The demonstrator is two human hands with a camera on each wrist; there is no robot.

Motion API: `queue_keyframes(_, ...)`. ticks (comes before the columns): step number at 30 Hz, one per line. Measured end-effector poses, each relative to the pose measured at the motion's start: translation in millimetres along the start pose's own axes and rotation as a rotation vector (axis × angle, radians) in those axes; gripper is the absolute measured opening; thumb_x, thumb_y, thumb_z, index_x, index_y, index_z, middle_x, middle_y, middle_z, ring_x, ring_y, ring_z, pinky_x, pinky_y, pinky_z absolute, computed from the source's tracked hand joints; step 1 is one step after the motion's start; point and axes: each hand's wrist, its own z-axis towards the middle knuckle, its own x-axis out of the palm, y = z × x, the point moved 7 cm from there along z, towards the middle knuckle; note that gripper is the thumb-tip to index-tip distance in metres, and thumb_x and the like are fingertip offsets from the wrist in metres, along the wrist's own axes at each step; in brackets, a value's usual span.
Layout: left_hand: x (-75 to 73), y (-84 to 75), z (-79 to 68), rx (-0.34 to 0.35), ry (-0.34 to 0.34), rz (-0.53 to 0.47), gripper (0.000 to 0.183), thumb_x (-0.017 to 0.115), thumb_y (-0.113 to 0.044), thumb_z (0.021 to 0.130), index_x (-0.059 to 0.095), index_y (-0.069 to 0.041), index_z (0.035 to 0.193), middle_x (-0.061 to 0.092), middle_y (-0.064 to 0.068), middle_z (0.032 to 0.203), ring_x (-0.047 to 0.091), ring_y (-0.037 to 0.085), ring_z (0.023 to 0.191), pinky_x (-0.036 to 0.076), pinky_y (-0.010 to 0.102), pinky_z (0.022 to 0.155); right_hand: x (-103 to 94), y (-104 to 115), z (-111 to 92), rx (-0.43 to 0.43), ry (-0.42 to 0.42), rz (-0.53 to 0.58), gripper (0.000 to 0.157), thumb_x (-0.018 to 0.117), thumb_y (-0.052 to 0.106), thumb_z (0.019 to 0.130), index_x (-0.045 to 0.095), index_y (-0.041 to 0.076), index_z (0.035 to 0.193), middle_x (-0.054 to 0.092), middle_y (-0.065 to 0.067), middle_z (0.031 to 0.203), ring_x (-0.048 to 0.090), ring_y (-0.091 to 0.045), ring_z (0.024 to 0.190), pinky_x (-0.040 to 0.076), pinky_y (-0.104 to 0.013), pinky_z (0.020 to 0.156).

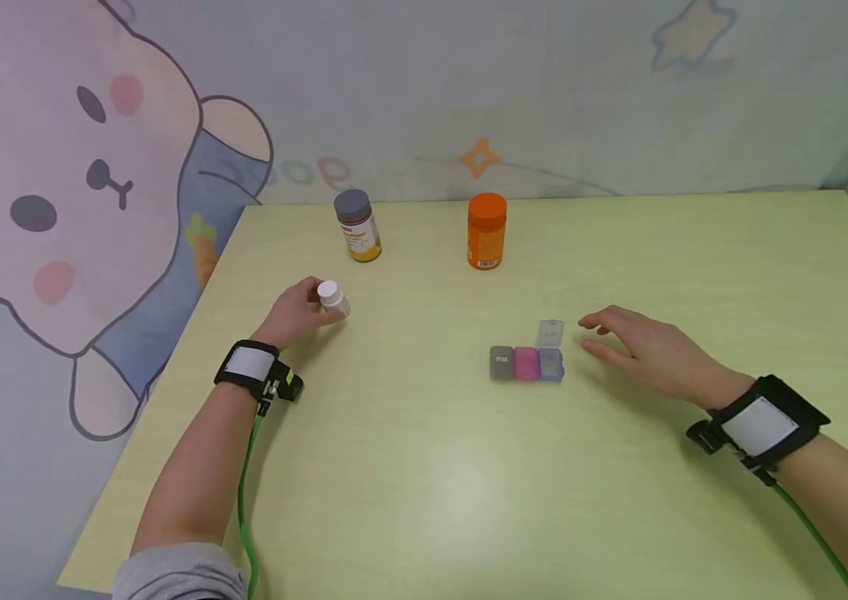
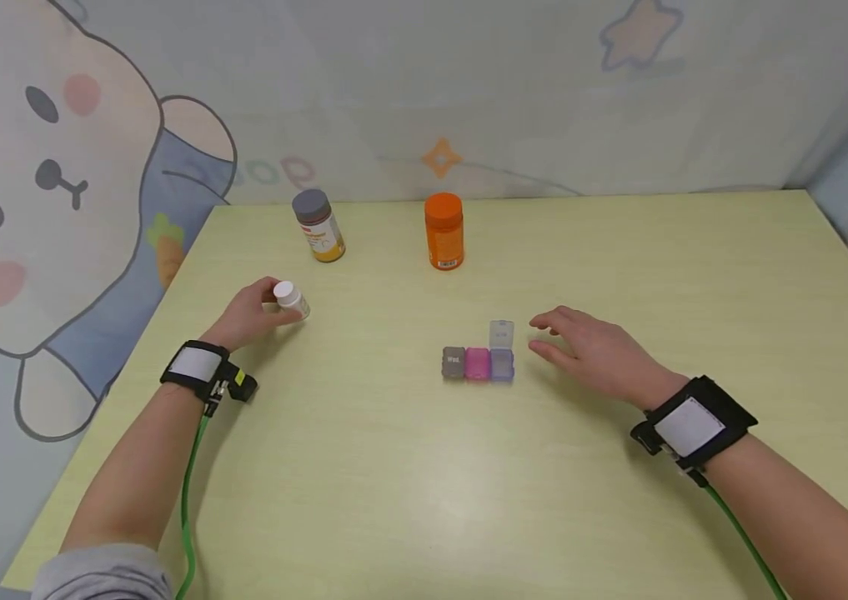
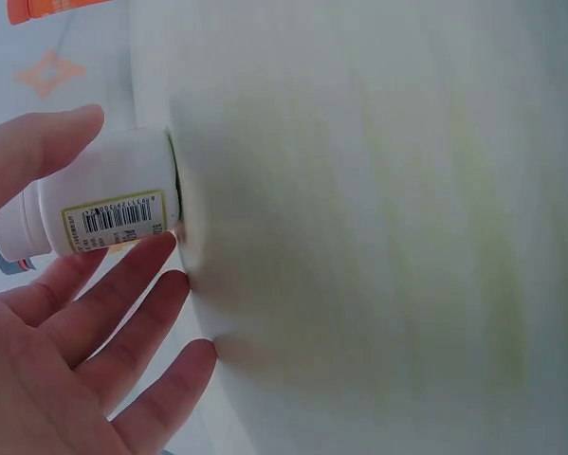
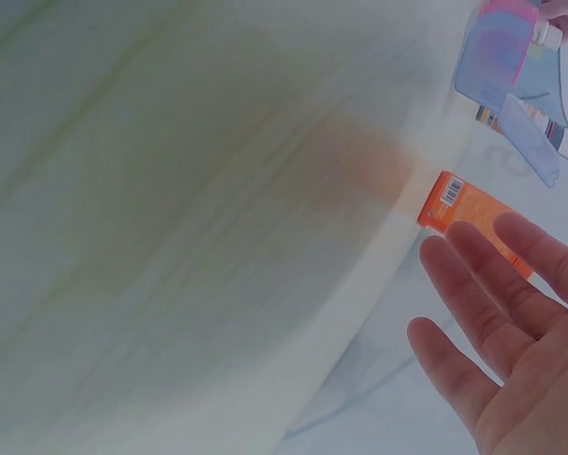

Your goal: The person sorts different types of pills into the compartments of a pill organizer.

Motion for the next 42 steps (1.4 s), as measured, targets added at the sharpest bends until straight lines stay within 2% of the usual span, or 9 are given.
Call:
queue_keyframes(5, 5.6, -4.1, -1.4, 0.025, 0.015, 0.017, 0.047, 0.067, -0.025, 0.08, 0.047, -0.004, 0.117, 0.052, 0.014, 0.116, 0.047, 0.026, 0.107, 0.038, 0.039, 0.087, -1.3, 2, 0, -0.009, -0.015, -0.013, 0.043, 0.041, 0.043, 0.094, 0.047, 0.011, 0.123, 0.054, -0.007, 0.111, 0.053, -0.02, 0.098, 0.043, -0.04, 0.078)
queue_keyframes(9, 20.9, -13.2, -5.5, 0.051, 0.068, 0.016, 0.046, 0.069, -0.028, 0.079, 0.048, -0.008, 0.115, 0.053, 0.01, 0.115, 0.048, 0.024, 0.106, 0.04, 0.038, 0.086, -2.0, 5, 0, -0.018, -0.021, -0.02, 0.043, 0.042, 0.043, 0.094, 0.047, 0.011, 0.122, 0.054, -0.007, 0.11, 0.053, -0.02, 0.097, 0.044, -0.04, 0.078)
queue_keyframes(13, 41.5, -32.8, -14.2, 0.129, 0.144, 0.031, 0.043, 0.071, -0.029, 0.077, 0.051, -0.012, 0.111, 0.054, 0.005, 0.112, 0.048, 0.02, 0.105, 0.041, 0.036, 0.084, -1.4, 10, -1, -0.015, -0.016, -0.022, 0.042, 0.044, 0.042, 0.094, 0.047, 0.012, 0.123, 0.054, -0.007, 0.109, 0.054, -0.021, 0.097, 0.044, -0.04, 0.078)
queue_keyframes(24, 104.9, -96.6, -51.3, 0.359, 0.318, 0.165, 0.037, 0.07, -0.031, 0.077, 0.052, -0.019, 0.107, 0.057, -0.006, 0.105, 0.049, 0.009, 0.095, 0.037, 0.028, 0.084, -1.4, 21, -14, -0.045, -0.052, -0.018, 0.038, 0.052, 0.035, 0.091, 0.048, 0.013, 0.122, 0.055, -0.005, 0.109, 0.054, -0.02, 0.096, 0.045, -0.039, 0.076)
queue_keyframes(28, 129.6, -121.6, -62.6, 0.44, 0.398, 0.205, 0.037, 0.069, -0.033, 0.078, 0.052, -0.02, 0.108, 0.057, -0.009, 0.103, 0.049, 0.009, 0.092, 0.038, 0.025, 0.081, -1.9, 28, -19, -0.072, -0.082, -0.027, 0.038, 0.054, 0.033, 0.09, 0.048, 0.015, 0.122, 0.055, -0.003, 0.108, 0.055, -0.018, 0.094, 0.046, -0.037, 0.073)
queue_keyframes(33, 157.8, -148.5, -74.2, 0.525, 0.478, 0.202, 0.039, 0.07, -0.033, 0.077, 0.053, -0.019, 0.109, 0.056, -0.011, 0.099, 0.049, 0.006, 0.088, 0.037, 0.02, 0.078, 2.3, 44, -21, -0.124, -0.11, -0.032, 0.037, 0.057, 0.032, 0.088, 0.05, 0.015, 0.12, 0.056, 0.001, 0.105, 0.056, -0.013, 0.09, 0.046, -0.033, 0.069)
queue_keyframes(38, 176.7, -167.4, -78.0, 0.561, 0.501, 0.195, 0.039, 0.071, -0.034, 0.076, 0.054, -0.018, 0.108, 0.056, -0.012, 0.095, 0.049, 0.005, 0.086, 0.038, 0.018, 0.075, 9.4, 62, -21, -0.173, -0.124, -0.021, 0.037, 0.06, 0.035, 0.085, 0.051, 0.018, 0.117, 0.057, 0.006, 0.1, 0.055, -0.009, 0.086, 0.046, -0.028, 0.067)
queue_keyframes(42, 186.2, -174.8, -74.8, 0.571, 0.492, 0.182, 0.035, 0.072, -0.034, 0.074, 0.055, -0.02, 0.102, 0.054, -0.014, 0.089, 0.048, 0.004, 0.083, 0.038, 0.017, 0.071, 15.7, 73, -18, -0.199, -0.148, -0.021, 0.039, 0.065, 0.04, 0.08, 0.052, 0.02, 0.112, 0.054, 0.01, 0.088, 0.051, -0.005, 0.074, 0.042, -0.023, 0.059)
